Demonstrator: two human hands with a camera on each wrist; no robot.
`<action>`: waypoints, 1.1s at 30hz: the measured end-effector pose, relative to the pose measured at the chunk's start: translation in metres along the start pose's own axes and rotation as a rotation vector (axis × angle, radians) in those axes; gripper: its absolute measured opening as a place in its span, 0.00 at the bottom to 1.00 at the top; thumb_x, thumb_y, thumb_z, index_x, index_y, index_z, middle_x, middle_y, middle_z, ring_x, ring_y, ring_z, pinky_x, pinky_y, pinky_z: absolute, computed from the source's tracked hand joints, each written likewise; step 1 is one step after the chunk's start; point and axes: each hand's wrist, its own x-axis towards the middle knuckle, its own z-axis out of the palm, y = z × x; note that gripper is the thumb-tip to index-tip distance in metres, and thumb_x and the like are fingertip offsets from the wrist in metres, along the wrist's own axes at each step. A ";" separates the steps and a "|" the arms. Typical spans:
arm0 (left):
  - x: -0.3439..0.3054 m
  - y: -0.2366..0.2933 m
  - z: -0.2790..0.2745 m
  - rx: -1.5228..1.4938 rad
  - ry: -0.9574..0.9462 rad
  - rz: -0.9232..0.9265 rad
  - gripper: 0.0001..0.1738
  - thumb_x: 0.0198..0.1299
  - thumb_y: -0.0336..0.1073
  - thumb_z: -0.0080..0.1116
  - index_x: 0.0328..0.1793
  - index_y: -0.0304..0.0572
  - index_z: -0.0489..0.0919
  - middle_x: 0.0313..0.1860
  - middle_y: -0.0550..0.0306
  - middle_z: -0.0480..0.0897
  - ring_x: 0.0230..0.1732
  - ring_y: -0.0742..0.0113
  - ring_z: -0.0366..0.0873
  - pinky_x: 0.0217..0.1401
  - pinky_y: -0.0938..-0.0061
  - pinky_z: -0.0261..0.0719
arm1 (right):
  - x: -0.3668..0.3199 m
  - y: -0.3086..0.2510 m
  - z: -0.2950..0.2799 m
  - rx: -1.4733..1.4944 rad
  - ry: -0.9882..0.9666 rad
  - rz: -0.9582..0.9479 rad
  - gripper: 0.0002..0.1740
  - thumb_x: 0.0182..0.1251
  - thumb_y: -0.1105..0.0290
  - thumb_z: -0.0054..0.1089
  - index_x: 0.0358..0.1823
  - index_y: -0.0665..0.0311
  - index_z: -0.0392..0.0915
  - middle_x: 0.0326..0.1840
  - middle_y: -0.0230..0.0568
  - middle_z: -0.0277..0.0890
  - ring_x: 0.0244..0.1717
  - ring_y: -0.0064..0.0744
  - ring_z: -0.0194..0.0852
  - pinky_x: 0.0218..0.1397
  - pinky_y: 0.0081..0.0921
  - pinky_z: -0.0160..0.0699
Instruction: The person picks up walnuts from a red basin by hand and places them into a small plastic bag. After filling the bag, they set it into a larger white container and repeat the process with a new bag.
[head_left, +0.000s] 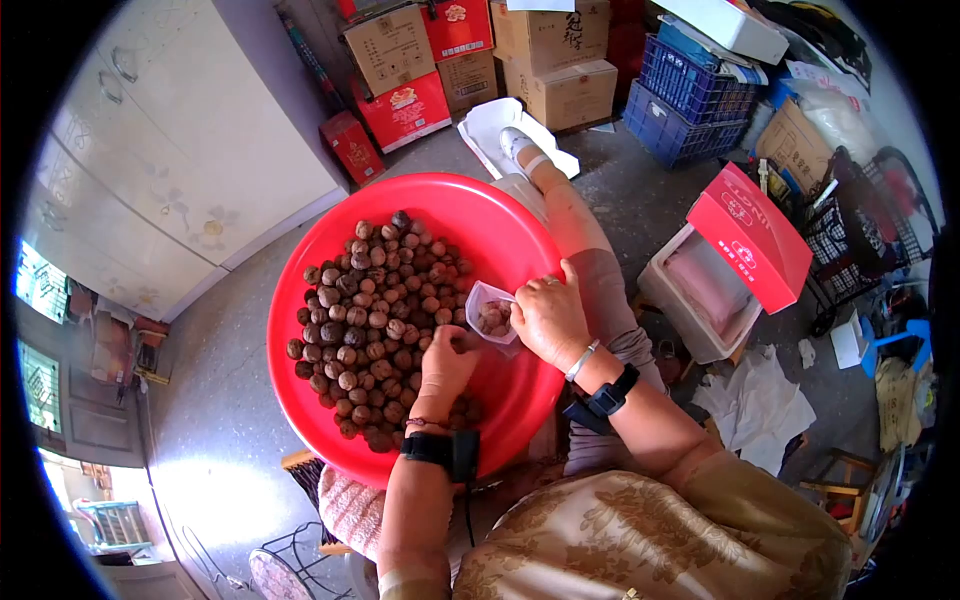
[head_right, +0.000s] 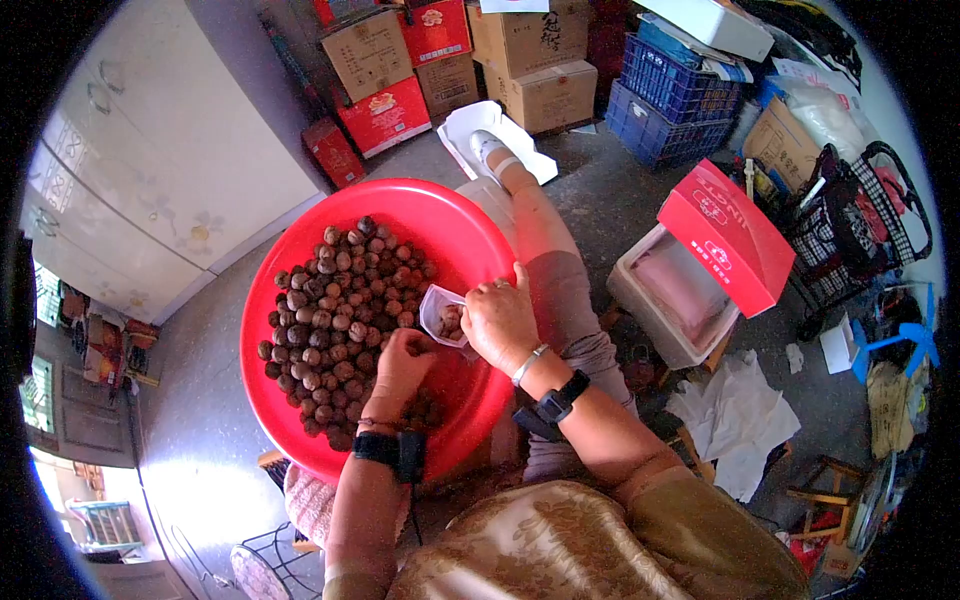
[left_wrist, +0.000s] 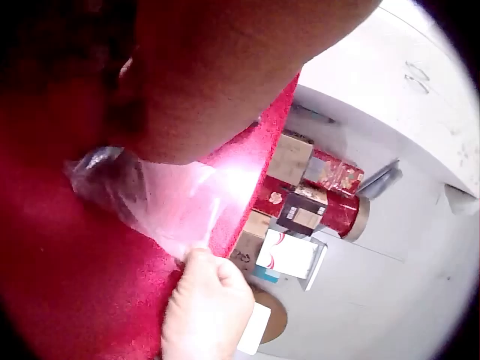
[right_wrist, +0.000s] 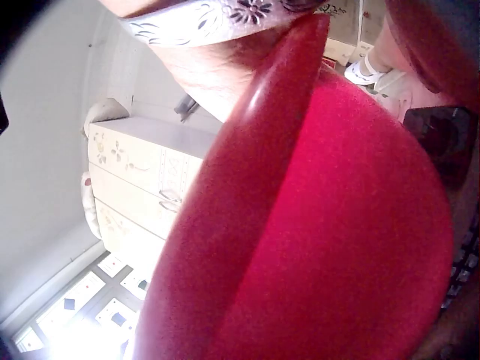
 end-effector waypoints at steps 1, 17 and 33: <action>0.003 0.003 -0.002 -0.080 0.122 0.010 0.23 0.54 0.32 0.73 0.56 0.39 0.80 0.41 0.50 0.88 0.42 0.57 0.87 0.50 0.66 0.86 | 0.000 0.000 0.000 0.000 0.000 0.000 0.10 0.64 0.65 0.63 0.26 0.59 0.83 0.30 0.41 0.84 0.42 0.44 0.85 0.79 0.61 0.58; -0.010 0.066 -0.020 -0.797 0.191 0.074 0.18 0.71 0.27 0.65 0.65 0.41 0.76 0.48 0.62 0.86 0.45 0.75 0.82 0.43 0.80 0.78 | -0.001 0.001 0.002 -0.002 -0.009 -0.026 0.08 0.62 0.66 0.63 0.28 0.60 0.83 0.32 0.43 0.84 0.45 0.47 0.85 0.79 0.61 0.56; -0.005 0.050 -0.015 -0.239 0.198 0.234 0.24 0.65 0.26 0.72 0.67 0.39 0.80 0.60 0.59 0.80 0.55 0.72 0.79 0.62 0.77 0.78 | 0.002 -0.001 -0.003 -0.030 -0.082 -0.010 0.10 0.66 0.64 0.65 0.29 0.61 0.85 0.34 0.42 0.85 0.47 0.44 0.85 0.79 0.60 0.56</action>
